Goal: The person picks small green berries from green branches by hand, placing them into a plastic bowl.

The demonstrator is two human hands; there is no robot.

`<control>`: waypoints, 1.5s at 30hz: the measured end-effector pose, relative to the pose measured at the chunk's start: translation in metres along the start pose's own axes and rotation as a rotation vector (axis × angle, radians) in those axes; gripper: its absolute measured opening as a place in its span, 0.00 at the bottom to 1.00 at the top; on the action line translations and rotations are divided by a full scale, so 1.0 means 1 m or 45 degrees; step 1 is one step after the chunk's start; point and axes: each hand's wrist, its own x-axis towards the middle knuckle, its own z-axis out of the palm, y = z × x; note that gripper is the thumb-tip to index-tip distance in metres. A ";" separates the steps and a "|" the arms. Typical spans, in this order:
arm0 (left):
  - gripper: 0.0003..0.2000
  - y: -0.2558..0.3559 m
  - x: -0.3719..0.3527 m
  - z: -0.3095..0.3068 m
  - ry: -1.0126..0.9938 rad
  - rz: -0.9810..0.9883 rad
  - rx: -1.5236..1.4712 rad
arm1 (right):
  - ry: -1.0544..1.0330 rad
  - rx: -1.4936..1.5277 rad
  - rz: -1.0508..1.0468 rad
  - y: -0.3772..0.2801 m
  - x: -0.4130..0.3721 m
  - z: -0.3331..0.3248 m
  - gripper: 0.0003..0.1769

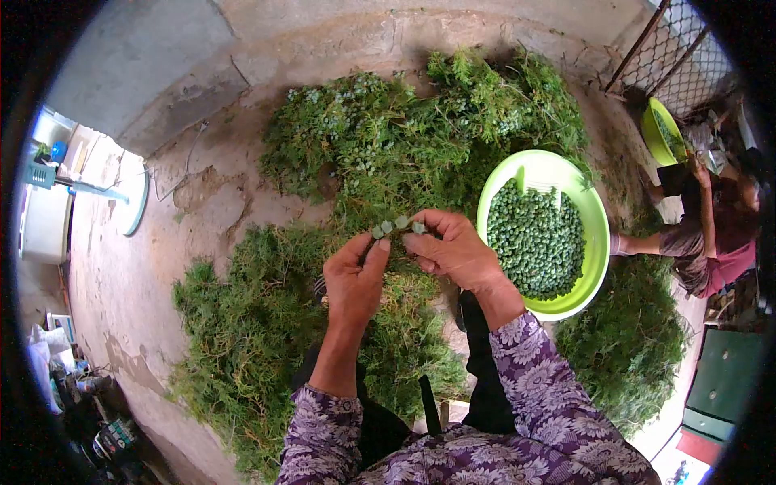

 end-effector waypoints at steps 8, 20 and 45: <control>0.05 0.008 -0.004 -0.004 -0.126 -0.212 -0.039 | 0.380 -1.448 -0.961 0.022 0.012 -0.011 0.08; 0.06 0.011 0.000 -0.012 -0.082 -0.162 -0.144 | 0.065 0.397 -0.036 -0.014 -0.001 -0.030 0.13; 0.04 0.019 -0.006 -0.014 -0.308 -0.190 -0.094 | 0.350 -0.306 -0.331 0.002 0.007 -0.026 0.07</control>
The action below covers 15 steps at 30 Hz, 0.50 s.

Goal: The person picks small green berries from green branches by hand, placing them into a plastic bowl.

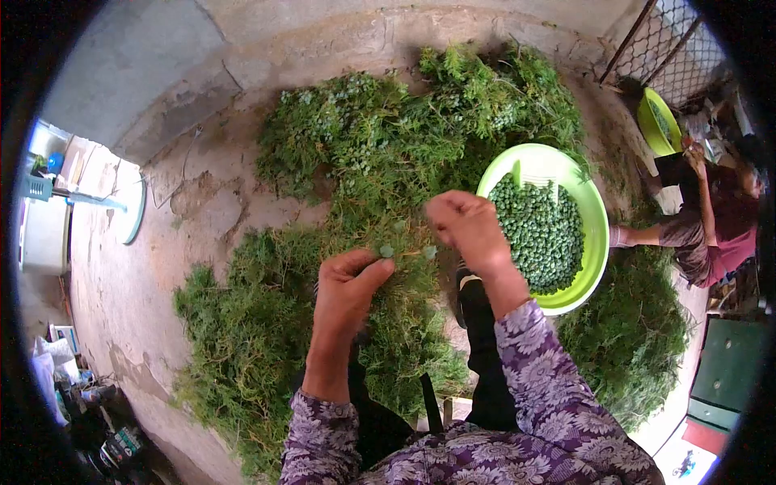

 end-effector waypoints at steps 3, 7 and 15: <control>0.04 -0.002 0.001 -0.008 -0.057 -0.048 -0.058 | -0.109 0.721 0.315 -0.006 0.001 -0.011 0.09; 0.04 0.001 -0.001 -0.008 -0.116 -0.067 -0.167 | -0.340 1.057 0.429 -0.001 0.001 -0.005 0.13; 0.04 0.007 -0.002 -0.003 -0.168 -0.080 -0.231 | -0.460 0.551 0.400 -0.007 -0.008 0.017 0.18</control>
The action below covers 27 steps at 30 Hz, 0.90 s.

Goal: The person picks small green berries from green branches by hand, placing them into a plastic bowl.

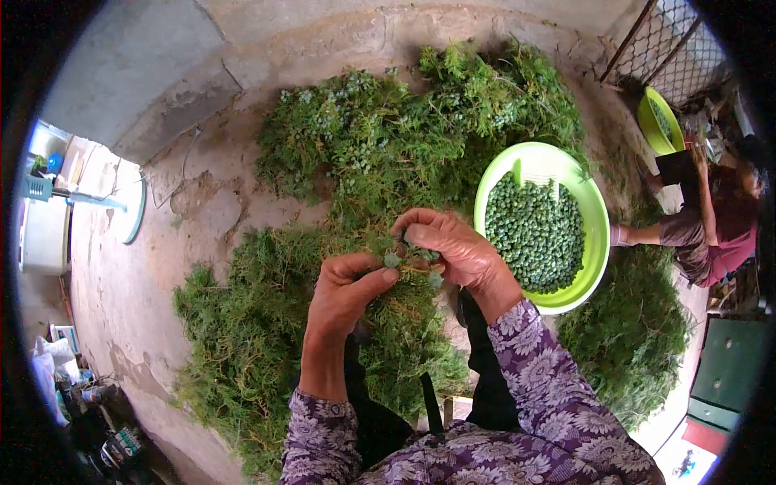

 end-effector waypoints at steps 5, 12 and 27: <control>0.03 -0.002 0.002 -0.002 0.058 -0.010 0.096 | 0.222 -0.172 -0.066 0.004 0.007 -0.003 0.14; 0.04 -0.003 0.005 -0.010 0.259 0.013 -0.076 | 0.328 0.402 -0.175 -0.008 0.004 -0.019 0.08; 0.04 -0.011 0.010 -0.007 0.462 0.052 -0.112 | 0.273 -0.167 -0.213 0.005 0.005 0.021 0.16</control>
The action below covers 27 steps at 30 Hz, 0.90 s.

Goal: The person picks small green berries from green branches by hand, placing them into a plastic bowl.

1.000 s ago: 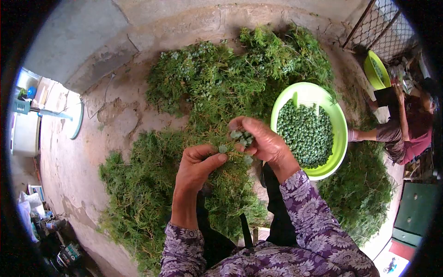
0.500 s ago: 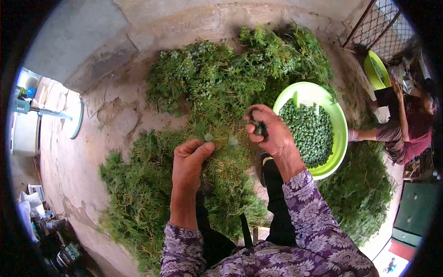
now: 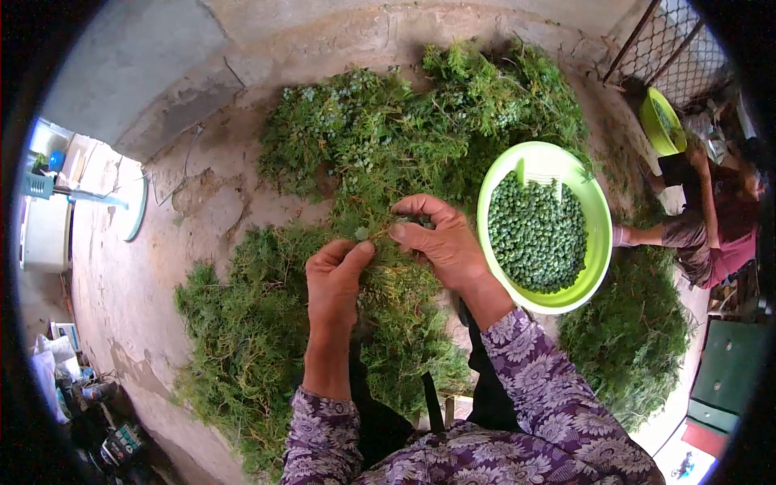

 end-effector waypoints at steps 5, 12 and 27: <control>0.05 -0.001 0.000 0.001 -0.046 -0.003 0.073 | 0.110 -0.093 -0.040 0.005 0.005 0.000 0.08; 0.07 0.007 -0.008 0.006 -0.004 0.049 0.142 | 0.447 0.155 -0.104 -0.004 0.013 -0.035 0.04; 0.07 -0.001 -0.001 -0.002 -0.004 0.093 0.166 | -0.118 0.032 0.245 0.001 0.008 -0.016 0.12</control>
